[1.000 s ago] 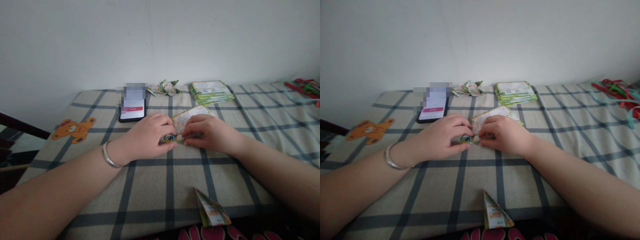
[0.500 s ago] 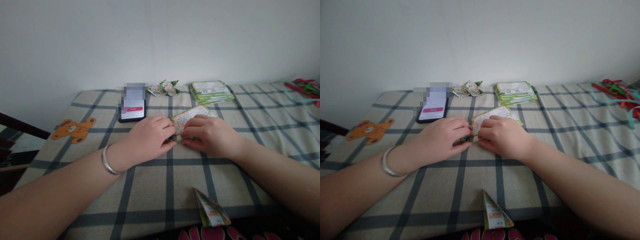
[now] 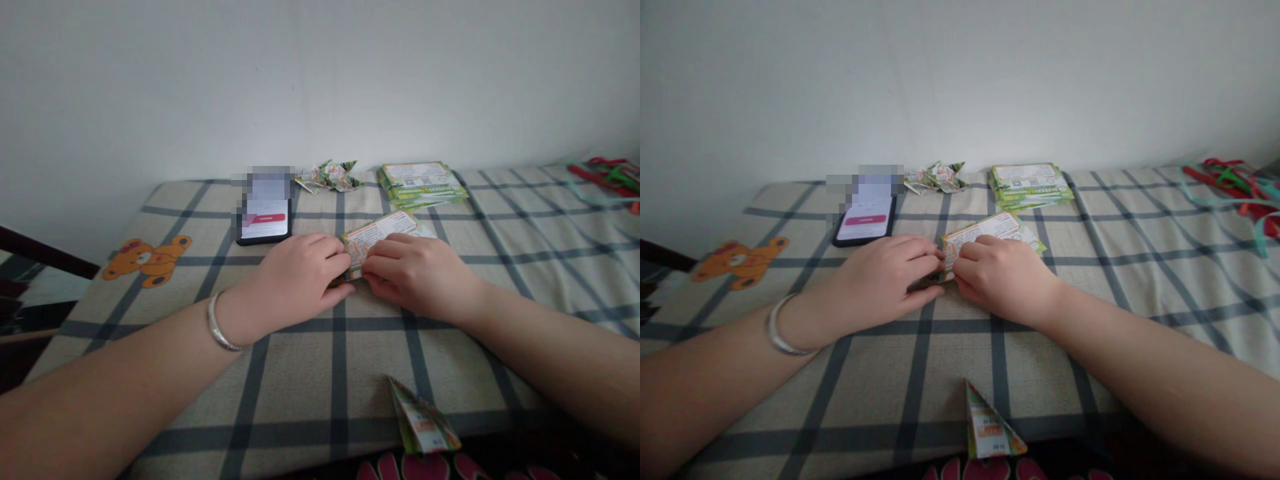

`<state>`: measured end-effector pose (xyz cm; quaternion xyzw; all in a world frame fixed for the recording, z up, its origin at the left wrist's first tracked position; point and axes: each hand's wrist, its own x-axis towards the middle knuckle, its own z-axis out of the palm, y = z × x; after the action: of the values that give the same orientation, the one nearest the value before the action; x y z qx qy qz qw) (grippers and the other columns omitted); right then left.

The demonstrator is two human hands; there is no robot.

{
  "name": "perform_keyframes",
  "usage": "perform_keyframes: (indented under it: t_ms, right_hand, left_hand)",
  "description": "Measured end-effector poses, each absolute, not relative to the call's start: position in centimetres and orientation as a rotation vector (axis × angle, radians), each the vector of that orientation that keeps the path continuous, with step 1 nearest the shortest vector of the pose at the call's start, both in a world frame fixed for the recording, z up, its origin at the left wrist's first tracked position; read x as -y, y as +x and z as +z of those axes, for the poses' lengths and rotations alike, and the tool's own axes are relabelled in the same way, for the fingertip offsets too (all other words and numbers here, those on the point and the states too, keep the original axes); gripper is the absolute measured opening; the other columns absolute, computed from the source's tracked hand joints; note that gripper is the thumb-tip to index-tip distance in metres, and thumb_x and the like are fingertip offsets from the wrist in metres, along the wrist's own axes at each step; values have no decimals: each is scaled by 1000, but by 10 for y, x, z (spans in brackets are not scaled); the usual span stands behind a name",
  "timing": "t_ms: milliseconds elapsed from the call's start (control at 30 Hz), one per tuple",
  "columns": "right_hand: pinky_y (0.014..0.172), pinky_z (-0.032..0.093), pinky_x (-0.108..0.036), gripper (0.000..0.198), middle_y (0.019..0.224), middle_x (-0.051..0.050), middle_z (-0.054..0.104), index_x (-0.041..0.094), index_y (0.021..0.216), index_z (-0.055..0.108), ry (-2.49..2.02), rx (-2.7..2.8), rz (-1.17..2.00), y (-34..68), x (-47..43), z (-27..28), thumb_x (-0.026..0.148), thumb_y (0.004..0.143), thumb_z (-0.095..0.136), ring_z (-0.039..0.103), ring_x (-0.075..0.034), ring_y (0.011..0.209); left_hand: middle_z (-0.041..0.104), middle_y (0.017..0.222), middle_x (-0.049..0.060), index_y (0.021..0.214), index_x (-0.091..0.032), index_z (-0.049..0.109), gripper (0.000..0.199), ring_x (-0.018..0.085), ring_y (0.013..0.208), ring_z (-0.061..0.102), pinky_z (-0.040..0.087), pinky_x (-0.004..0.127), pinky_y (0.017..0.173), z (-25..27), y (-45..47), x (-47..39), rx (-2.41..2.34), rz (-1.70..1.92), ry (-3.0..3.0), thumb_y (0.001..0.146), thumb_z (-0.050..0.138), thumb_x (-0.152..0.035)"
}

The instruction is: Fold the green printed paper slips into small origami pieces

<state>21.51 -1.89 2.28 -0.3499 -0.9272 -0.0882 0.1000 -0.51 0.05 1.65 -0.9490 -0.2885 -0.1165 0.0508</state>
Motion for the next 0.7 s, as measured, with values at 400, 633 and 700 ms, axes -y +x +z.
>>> perform_keyframes:
  t_ms: [400,633,700]
  right_hand:
    - [73,42,-33,20,91,-7,69,19,94,72,-1065,2711,-127,223,16,25,31,91,56,61,-21,85]
    - [69,40,-32,25,88,-7,68,18,89,72,-1103,2691,-130,225,14,23,26,95,50,61,-20,81]
    - [67,39,-31,23,84,-6,67,17,84,70,-1146,2656,-111,223,13,21,26,94,51,60,-19,78]
  left_hand:
    - [70,100,7,92,-16,72,22,22,95,64,54,39,86,12,-6,-6,816,-494,-2882,94,54,-29]
    - [71,97,7,89,-16,73,24,22,93,65,54,39,84,11,-7,-7,777,-542,-2860,94,52,-26]
    - [70,96,7,89,-15,72,23,22,93,65,54,39,84,11,-6,-6,787,-542,-2855,94,52,-25]
